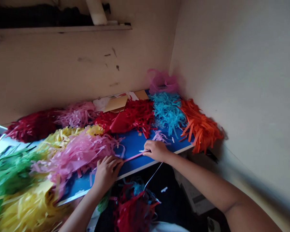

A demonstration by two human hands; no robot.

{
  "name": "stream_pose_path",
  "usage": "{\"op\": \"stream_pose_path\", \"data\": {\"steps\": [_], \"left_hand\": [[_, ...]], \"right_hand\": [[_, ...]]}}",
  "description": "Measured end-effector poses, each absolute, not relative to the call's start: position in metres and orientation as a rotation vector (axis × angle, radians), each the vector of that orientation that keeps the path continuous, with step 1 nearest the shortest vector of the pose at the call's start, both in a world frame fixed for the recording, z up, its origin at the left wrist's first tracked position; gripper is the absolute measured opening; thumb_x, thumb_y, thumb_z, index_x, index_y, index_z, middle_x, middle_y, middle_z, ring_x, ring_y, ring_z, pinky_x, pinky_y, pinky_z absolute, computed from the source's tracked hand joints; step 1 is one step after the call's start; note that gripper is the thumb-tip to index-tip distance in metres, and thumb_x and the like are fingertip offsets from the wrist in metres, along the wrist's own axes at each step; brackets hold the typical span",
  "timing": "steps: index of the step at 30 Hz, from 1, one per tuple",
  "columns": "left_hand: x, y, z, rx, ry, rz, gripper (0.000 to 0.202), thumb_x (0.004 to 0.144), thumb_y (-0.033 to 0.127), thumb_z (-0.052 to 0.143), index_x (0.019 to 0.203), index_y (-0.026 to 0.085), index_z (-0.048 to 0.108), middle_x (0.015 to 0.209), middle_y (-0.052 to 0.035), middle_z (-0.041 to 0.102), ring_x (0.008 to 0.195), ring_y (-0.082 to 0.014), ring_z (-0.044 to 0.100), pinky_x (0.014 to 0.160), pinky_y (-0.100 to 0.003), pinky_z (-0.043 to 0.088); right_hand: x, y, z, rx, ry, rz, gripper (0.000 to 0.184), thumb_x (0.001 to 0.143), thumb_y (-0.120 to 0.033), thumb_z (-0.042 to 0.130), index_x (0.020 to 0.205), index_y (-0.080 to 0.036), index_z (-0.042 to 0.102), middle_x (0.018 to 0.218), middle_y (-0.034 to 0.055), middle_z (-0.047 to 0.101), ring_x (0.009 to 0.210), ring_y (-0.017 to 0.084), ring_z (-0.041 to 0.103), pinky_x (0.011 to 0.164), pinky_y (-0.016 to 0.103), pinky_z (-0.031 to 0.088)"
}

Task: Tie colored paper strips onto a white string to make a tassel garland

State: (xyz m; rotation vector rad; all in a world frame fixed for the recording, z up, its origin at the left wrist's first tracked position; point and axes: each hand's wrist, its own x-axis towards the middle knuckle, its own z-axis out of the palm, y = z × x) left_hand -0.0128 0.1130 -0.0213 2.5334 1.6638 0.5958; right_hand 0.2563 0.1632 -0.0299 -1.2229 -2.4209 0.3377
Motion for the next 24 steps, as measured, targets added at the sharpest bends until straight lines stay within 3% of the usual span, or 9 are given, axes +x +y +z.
{"op": "stream_pose_path", "data": {"steps": [6, 10, 12, 16, 20, 24], "left_hand": [[-0.002, 0.117, -0.017, 2.517, 1.761, 0.52, 0.02, 0.091, 0.03, 0.053, 0.084, 0.023, 0.07, 0.087, -0.0049, 0.071, 0.087, -0.0237, 0.062, 0.075, -0.038, 0.038], [0.004, 0.119, -0.011, 2.537, 1.832, 0.481, 0.015, 0.085, 0.027, 0.057, 0.077, 0.022, 0.068, 0.081, -0.0057, 0.07, 0.084, -0.0267, 0.06, 0.08, -0.044, 0.037], [0.006, 0.119, -0.007, 2.617, 1.771, 0.477, 0.013, 0.084, 0.022, 0.058, 0.088, 0.025, 0.069, 0.092, -0.0057, 0.071, 0.093, -0.0275, 0.059, 0.088, -0.048, 0.034], [0.007, 0.117, -0.007, 2.898, 1.442, 0.437, 0.033, 0.086, 0.011, 0.055, 0.108, 0.032, 0.067, 0.1, -0.0025, 0.073, 0.103, -0.0267, 0.058, 0.097, -0.048, 0.03], [0.011, 0.123, -0.017, 2.929, 1.364, 0.539, 0.026, 0.089, 0.013, 0.053, 0.105, 0.026, 0.069, 0.093, -0.0027, 0.073, 0.09, -0.0221, 0.062, 0.098, -0.049, 0.031], [0.018, 0.136, -0.023, 2.96, 1.364, 0.668, 0.021, 0.091, 0.016, 0.052, 0.091, 0.024, 0.071, 0.083, -0.0022, 0.072, 0.077, -0.0182, 0.063, 0.097, -0.047, 0.034]], "right_hand": [[0.246, 0.163, -0.022, -1.454, -2.378, 0.379, 0.018, 0.087, -0.033, 0.066, 0.078, -0.018, 0.07, 0.091, 0.0004, 0.07, 0.073, 0.012, 0.065, 0.06, 0.022, 0.037], [0.238, 0.167, -0.017, -1.55, -2.422, 0.348, 0.016, 0.086, -0.031, 0.063, 0.078, -0.018, 0.068, 0.088, 0.0021, 0.068, 0.07, 0.014, 0.063, 0.056, 0.024, 0.033], [0.237, 0.168, -0.014, -1.501, -2.48, 0.331, 0.012, 0.086, -0.03, 0.062, 0.086, -0.02, 0.069, 0.095, 0.0021, 0.068, 0.074, 0.015, 0.064, 0.058, 0.024, 0.034], [0.24, 0.166, -0.009, -1.251, -2.651, 0.299, 0.014, 0.089, -0.024, 0.058, 0.095, -0.024, 0.07, 0.104, 0.0011, 0.069, 0.08, 0.014, 0.064, 0.063, 0.025, 0.037], [0.239, 0.168, -0.01, -1.059, -2.75, 0.24, 0.019, 0.091, -0.025, 0.054, 0.089, -0.018, 0.071, 0.096, 0.0071, 0.07, 0.076, 0.016, 0.062, 0.065, 0.027, 0.038], [0.232, 0.173, -0.011, -1.054, -2.715, 0.2, 0.011, 0.083, -0.02, 0.061, 0.081, -0.017, 0.071, 0.085, 0.0059, 0.071, 0.069, 0.016, 0.062, 0.06, 0.026, 0.038]]}}
